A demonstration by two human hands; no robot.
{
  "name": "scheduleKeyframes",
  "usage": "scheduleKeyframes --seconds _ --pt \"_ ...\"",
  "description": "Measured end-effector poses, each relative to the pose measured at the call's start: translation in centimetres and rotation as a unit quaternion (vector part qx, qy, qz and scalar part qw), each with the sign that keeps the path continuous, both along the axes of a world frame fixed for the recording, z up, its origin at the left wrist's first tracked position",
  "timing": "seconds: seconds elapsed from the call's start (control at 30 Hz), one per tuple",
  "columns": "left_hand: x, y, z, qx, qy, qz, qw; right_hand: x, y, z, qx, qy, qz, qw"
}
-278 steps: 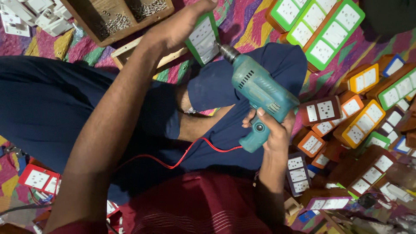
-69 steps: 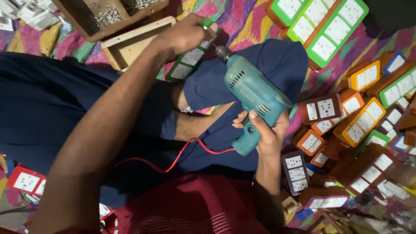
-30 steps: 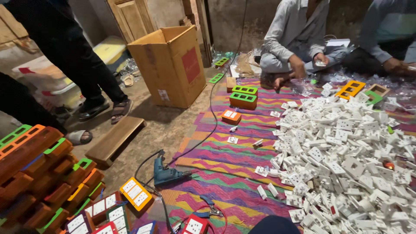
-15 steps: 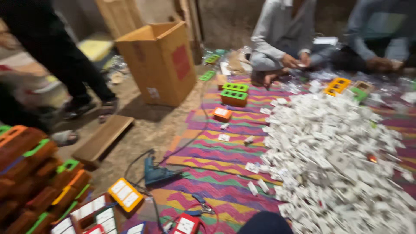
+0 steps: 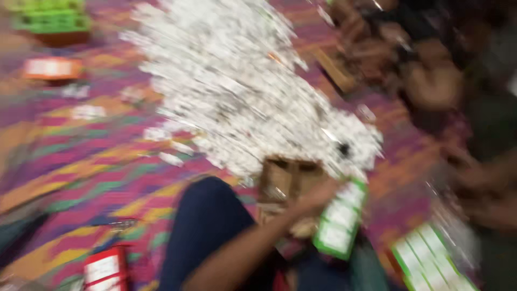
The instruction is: The person uses a corded electric drill to drive screws into green plastic electrical socket plates. They hold each plate with one hand and operate the drill with the other, then place the finished units aside. The person repeats this process for several plates.
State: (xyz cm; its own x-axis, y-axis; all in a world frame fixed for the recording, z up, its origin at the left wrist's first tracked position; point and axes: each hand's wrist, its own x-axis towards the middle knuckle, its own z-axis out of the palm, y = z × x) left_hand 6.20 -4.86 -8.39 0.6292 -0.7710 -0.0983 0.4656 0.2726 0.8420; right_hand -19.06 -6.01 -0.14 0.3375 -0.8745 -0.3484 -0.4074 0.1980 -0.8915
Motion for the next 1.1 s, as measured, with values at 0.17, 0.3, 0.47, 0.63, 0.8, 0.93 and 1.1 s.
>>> scheduleKeyframes --seconds 0.17,0.3,0.47,0.63,0.8,0.93,1.1 --pt "-0.6 4.5 3.8 -0.029 0.248 -0.180 0.951 -4.8 2.8 2.9 0.029 0.070 -0.051 0.996" --pt "0.1 7.5 12.2 -0.025 0.249 -0.218 0.943 -3.7 2.5 7.2 0.009 0.325 0.002 0.946" --pt "-1.0 7.7 15.5 0.004 0.207 -0.283 0.937 -1.7 3.2 12.6 -0.352 0.295 0.026 0.888" --pt "-3.4 7.5 14.9 0.055 0.185 -0.343 0.919 2.3 3.1 13.9 -0.509 0.075 0.224 0.828" --pt "-4.2 7.7 15.9 0.090 0.173 -0.295 0.935 5.6 1.3 12.9 -0.519 -0.013 0.296 0.801" --pt "-3.9 7.6 15.5 0.082 0.171 -0.296 0.936 6.3 1.0 11.5 -0.547 -0.025 0.287 0.786" --pt "-3.8 6.8 14.4 0.054 0.221 -0.301 0.926 5.8 1.6 10.4 -0.518 -0.037 0.272 0.810"
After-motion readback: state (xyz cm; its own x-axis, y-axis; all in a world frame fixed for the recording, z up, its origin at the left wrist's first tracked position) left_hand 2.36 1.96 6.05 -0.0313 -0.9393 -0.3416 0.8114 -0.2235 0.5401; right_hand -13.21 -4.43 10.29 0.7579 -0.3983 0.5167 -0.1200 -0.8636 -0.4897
